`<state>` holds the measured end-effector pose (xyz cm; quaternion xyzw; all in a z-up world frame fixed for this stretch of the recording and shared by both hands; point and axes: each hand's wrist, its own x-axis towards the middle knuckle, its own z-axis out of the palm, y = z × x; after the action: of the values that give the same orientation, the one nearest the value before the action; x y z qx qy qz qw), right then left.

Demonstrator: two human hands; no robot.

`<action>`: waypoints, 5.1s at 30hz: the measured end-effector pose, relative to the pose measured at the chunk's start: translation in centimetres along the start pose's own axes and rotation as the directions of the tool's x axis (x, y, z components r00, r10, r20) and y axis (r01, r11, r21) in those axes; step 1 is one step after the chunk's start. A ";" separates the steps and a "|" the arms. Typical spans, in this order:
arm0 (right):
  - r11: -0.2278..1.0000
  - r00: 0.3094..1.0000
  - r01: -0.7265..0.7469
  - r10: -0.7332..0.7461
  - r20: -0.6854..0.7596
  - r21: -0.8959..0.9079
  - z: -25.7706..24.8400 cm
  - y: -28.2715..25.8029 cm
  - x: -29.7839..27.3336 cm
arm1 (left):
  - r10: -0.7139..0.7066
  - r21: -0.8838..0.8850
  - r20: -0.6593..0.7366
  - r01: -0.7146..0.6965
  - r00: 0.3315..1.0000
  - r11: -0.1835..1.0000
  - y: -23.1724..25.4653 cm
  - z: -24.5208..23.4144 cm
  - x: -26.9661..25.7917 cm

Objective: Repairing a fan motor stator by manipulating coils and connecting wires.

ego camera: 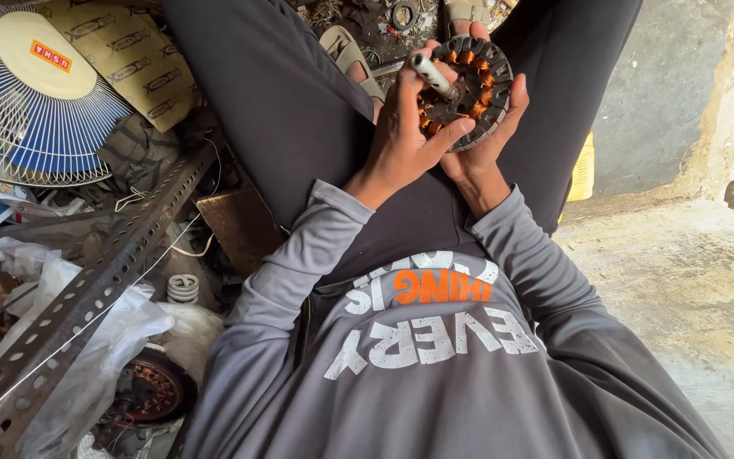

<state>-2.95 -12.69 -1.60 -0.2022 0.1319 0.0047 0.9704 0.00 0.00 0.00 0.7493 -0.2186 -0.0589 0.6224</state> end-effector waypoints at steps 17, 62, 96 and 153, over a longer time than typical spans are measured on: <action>0.947 0.980 0.155 -0.111 0.166 -0.280 3.3 -1.0 2.5 | -0.264 -0.510 -0.214 0.123 0.940 0.851 -0.8 -1.6 3.5; -0.070 0.709 0.642 -0.323 0.626 -0.763 5.1 -1.9 14.0 | -0.279 -0.188 -0.153 0.249 0.948 0.950 -10.9 -7.2 18.6; -0.122 0.688 0.676 -0.247 0.682 -0.727 6.9 -2.4 14.4 | -0.272 0.072 -0.173 0.288 0.947 0.955 -10.1 -8.2 19.1; 0.144 0.728 0.543 -0.572 0.378 -0.827 6.4 -4.4 10.1 | -0.385 -0.347 -0.045 0.347 0.922 0.872 -3.3 -8.5 12.5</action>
<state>8.69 -14.67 3.13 -0.7261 0.0356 -0.2855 0.6245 15.09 3.16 0.99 0.6635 -0.0241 -0.1692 0.7284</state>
